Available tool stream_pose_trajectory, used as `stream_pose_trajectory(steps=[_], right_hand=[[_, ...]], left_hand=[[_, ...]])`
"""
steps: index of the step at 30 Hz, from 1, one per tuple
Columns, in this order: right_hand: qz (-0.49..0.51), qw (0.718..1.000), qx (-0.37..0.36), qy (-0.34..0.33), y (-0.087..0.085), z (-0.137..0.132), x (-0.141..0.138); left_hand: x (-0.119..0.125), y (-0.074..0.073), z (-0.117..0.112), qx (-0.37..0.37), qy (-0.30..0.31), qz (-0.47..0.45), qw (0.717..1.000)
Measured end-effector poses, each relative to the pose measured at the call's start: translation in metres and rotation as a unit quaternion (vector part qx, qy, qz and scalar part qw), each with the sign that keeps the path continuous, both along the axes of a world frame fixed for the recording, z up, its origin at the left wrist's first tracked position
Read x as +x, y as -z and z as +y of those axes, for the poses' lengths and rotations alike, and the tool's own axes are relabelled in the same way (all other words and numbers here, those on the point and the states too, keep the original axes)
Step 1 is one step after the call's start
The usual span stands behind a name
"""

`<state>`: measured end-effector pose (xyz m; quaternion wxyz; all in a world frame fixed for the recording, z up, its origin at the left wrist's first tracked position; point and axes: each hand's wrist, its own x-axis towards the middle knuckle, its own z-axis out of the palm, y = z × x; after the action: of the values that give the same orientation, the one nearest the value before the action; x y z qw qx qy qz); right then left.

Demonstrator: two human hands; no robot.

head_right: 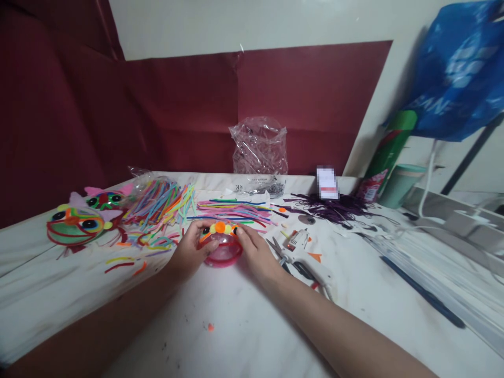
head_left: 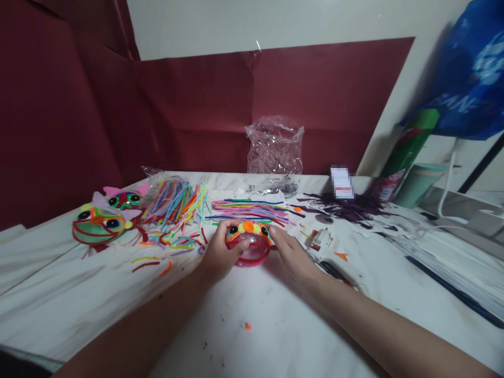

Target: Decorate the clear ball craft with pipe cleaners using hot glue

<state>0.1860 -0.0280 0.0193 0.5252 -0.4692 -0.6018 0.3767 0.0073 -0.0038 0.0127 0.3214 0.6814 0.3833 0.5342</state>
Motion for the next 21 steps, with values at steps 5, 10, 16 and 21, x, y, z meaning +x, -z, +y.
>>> stream_pose_trajectory(steps=[5, 10, 16, 21], right_hand=[[0.071, 0.996, -0.018, -0.046, 0.0011, 0.0035, 0.0022], [0.063, 0.997, -0.041, -0.019, 0.0000, 0.0031, 0.0004], [0.021, 0.999, 0.003, -0.037, -0.0024, -0.0001, -0.0007], [0.005, 1.000, -0.007, -0.005, 0.0012, -0.0005, -0.0048]], left_hand=[[-0.0016, 0.0007, 0.0019, 0.001, 0.006, -0.001, 1.000], [-0.0022, 0.0026, 0.0035, 0.006, 0.015, -0.003, 1.000], [-0.0018, 0.0013, 0.0022, 0.004, 0.015, 0.000, 1.000], [-0.0006, 0.0019, 0.0013, 0.022, 0.006, 0.009, 1.000]])
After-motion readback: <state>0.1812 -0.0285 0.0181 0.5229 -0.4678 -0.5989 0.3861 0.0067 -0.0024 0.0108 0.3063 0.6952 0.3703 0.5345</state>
